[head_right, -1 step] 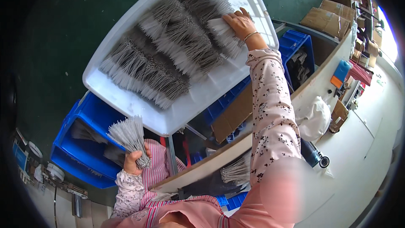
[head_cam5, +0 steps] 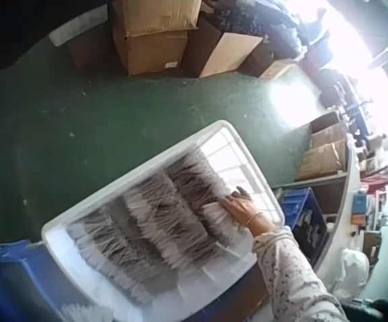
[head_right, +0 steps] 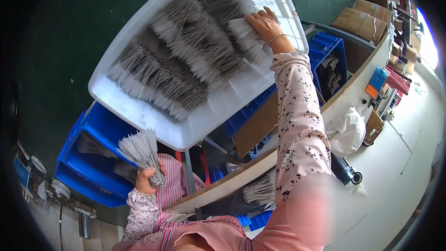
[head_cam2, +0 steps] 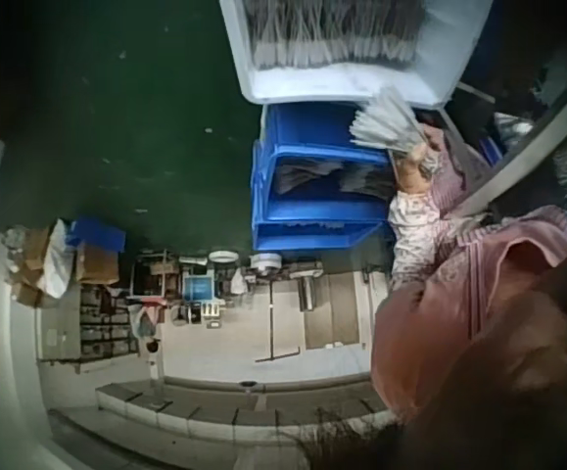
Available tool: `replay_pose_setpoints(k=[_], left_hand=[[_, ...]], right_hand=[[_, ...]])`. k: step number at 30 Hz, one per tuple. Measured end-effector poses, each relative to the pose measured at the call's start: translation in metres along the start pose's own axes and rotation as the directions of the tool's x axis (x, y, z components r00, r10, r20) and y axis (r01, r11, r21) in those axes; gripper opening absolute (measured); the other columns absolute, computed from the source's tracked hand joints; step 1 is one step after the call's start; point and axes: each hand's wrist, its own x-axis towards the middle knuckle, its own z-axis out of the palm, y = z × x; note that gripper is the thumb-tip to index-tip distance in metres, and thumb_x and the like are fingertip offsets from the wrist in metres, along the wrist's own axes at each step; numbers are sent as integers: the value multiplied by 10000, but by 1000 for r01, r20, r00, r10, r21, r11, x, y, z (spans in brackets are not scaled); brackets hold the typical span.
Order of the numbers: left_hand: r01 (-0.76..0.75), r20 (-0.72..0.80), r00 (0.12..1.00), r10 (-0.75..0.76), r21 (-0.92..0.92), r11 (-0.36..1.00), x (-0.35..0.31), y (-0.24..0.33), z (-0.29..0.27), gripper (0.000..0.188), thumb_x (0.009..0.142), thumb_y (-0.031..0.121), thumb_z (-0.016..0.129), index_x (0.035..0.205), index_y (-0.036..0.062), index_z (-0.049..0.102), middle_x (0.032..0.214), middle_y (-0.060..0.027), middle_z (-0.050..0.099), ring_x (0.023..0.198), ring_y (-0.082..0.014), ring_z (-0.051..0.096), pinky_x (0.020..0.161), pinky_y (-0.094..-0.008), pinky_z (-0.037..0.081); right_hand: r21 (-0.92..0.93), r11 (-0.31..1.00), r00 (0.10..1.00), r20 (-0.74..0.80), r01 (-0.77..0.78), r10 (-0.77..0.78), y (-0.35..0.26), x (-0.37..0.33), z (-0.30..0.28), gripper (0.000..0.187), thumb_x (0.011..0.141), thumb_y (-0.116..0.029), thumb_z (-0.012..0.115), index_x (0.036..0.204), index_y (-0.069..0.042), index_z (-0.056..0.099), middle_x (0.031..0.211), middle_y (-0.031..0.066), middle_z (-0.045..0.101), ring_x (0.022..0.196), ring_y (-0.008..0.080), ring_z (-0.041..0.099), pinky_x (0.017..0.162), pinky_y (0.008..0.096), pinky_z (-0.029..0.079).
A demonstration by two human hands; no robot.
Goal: The person gathers loose white sticks from a table, aligns them into bundles, and secures them with metal wire ties. They then place the finished bundles into a white plastic tray. The process is repeated continuously throughout the clip.
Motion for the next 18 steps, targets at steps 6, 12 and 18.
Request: replay_pose_setpoints(k=[6, 12, 18], left_hand=[[43, -44, 998, -44, -32, 999, 14, -5, 4, 431, 667, 224, 673, 993, -32, 554, 846, -107, 599, 712, -200, 614, 631, -319, 552], [39, -6, 999, -39, -10, 999, 20, -2, 12, 445, 672, 240, 681, 996, -34, 547, 857, -102, 588, 727, -198, 609, 650, -316, 544], [-48, 0, 999, 48, 0, 999, 15, -1, 27, 441, 669, 198, 651, 1029, -33, 540, 871, -105, 592, 721, -193, 615, 638, -324, 542]], right_hand=[[-238, 969, 997, 65, 64, -50, 12, 16, 51, 486, 874, -82, 470, 1347, -179, 418, 1282, 10, 539, 1207, 201, 480, 1122, 422, 235], [-533, 842, 994, 26, -79, 109, -12, 16, 69, 531, 872, -103, 504, 1385, -166, 381, 1221, 16, 545, 1110, 226, 515, 1013, 413, 322], [-507, 861, 979, 155, -39, 135, -17, 29, 64, 567, 868, -113, 523, 1408, -154, 354, 1199, 39, 560, 1075, 228, 527, 940, 387, 375]])
